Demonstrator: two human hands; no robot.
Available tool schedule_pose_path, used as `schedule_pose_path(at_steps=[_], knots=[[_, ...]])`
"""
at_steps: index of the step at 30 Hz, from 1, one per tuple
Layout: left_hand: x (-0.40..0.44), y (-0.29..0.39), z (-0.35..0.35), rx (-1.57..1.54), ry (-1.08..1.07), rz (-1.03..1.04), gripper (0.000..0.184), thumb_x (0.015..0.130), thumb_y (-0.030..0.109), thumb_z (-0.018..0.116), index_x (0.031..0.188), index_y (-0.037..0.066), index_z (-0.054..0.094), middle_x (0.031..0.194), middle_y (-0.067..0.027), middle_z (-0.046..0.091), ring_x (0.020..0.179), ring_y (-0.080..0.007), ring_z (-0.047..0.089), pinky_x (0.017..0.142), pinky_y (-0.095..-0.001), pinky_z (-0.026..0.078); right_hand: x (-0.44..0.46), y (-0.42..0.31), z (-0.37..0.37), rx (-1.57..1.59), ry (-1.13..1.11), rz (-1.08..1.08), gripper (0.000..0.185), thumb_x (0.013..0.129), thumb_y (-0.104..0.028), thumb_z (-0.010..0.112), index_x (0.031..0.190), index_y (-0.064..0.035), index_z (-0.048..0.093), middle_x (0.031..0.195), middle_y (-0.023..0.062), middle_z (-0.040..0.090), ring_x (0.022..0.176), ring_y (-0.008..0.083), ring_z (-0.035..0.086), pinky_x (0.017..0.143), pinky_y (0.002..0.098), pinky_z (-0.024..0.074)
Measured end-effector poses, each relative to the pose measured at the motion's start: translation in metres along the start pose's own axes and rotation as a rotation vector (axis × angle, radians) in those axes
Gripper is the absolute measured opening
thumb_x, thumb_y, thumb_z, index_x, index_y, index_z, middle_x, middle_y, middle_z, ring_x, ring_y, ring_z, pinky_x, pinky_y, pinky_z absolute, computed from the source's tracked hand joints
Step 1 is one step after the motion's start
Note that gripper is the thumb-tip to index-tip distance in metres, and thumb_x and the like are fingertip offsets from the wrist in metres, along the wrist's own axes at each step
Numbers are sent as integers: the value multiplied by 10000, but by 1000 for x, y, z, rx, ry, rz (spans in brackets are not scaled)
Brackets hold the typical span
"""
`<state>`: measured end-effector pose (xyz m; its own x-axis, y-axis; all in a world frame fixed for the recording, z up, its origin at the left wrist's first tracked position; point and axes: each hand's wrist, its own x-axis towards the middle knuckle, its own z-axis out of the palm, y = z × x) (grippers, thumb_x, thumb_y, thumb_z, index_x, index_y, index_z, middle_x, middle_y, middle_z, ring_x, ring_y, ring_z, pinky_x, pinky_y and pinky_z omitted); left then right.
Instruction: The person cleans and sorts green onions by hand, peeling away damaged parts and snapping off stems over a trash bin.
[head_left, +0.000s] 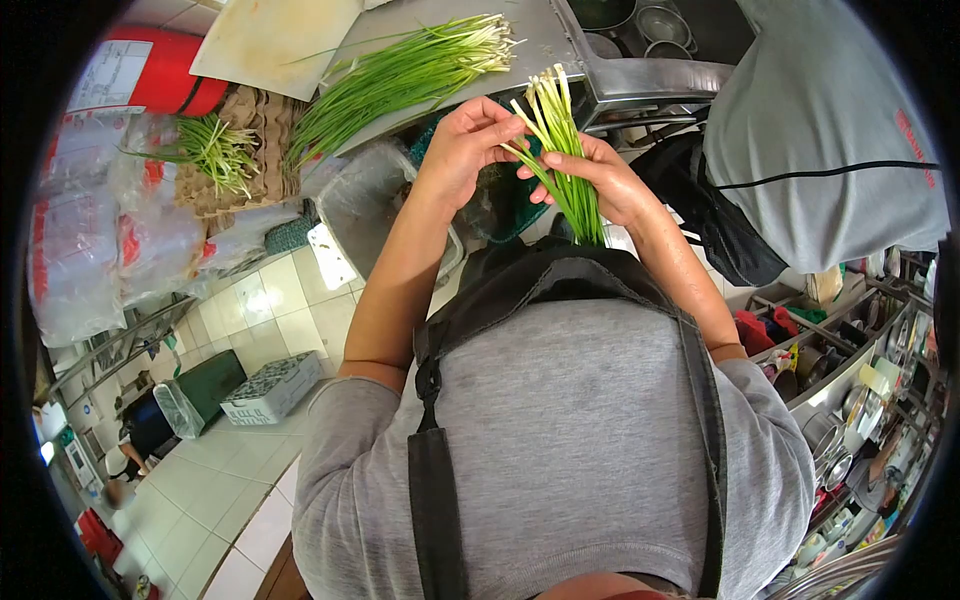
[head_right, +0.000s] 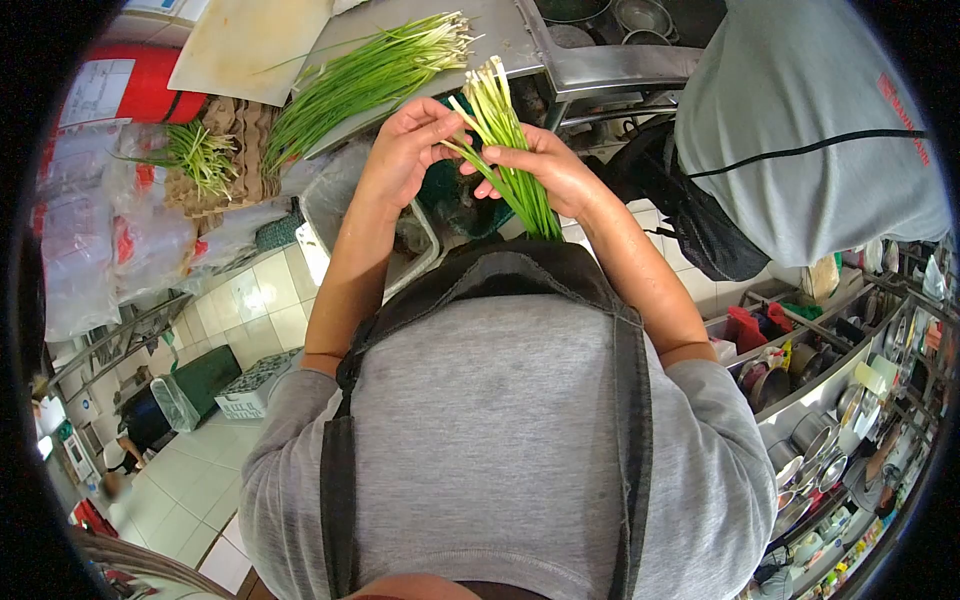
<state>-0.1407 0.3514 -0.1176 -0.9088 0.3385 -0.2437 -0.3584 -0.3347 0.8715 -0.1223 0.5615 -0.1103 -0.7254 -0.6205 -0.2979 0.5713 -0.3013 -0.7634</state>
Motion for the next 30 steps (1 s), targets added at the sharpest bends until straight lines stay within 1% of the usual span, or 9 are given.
schedule_pose_path(at_steps=[5,9,13,15,18,22,24,26,30], knots=[[1,-5,0,-77,39,35,45,916,101,595,905,63,573,973,-90,674,851,-152,649,720,-283,528,2,2,-3,-38,35,3,310,911,-184,620,1177,-32,573,964,104,678,677,142,634,590,234,490],[4,-9,-1,-110,63,79,41,920,98,585,903,62,573,1003,-109,673,869,-167,646,754,-301,520,9,8,-11,-56,41,-26,276,909,-185,627,1136,-35,586,937,85,677,642,123,597,580,230,466],[11,-11,-1,-146,86,98,49,920,105,586,899,61,576,1005,-117,672,884,-176,642,792,-324,508,12,7,-10,-63,62,-49,267,912,-186,625,1127,-34,578,936,85,663,654,118,572,607,239,465],[14,-12,-2,-269,122,87,54,919,112,589,899,62,578,992,-112,671,880,-175,638,808,-335,498,11,7,-9,-52,68,-57,283,916,-186,622,1144,-28,567,929,86,651,664,122,564,624,246,469],[19,-14,-4,-346,126,79,63,895,99,618,874,68,567,980,-113,679,856,-165,633,774,-325,491,12,7,-10,-60,89,-87,259,910,-179,629,1110,-25,566,946,101,653,685,130,576,647,258,478],[24,-21,-7,-405,127,71,65,894,108,624,873,80,569,980,-109,679,856,-164,629,774,-324,484,11,4,-9,-45,81,-84,252,905,-181,634,1092,-28,564,1030,144,661,724,141,605,666,263,487],[26,-22,-9,-474,121,51,33,915,119,603,919,87,607,1001,-97,674,869,-157,627,786,-322,487,12,3,-10,-39,73,-76,251,905,-184,634,1089,-28,564,1062,159,660,737,145,613,673,263,489],[26,-24,-9,-482,142,46,36,914,118,604,932,86,608,1007,-98,674,865,-163,631,785,-326,493,14,3,-13,-45,42,-83,387,911,-171,616,1251,-12,520,1091,141,664,747,129,623,703,250,509],[26,-29,-10,-562,203,60,52,908,108,611,952,81,607,1017,-109,674,877,-188,643,786,-330,513,12,3,-18,-13,17,-87,368,910,-168,619,1232,-13,531,1101,147,659,748,128,620,706,250,508]])
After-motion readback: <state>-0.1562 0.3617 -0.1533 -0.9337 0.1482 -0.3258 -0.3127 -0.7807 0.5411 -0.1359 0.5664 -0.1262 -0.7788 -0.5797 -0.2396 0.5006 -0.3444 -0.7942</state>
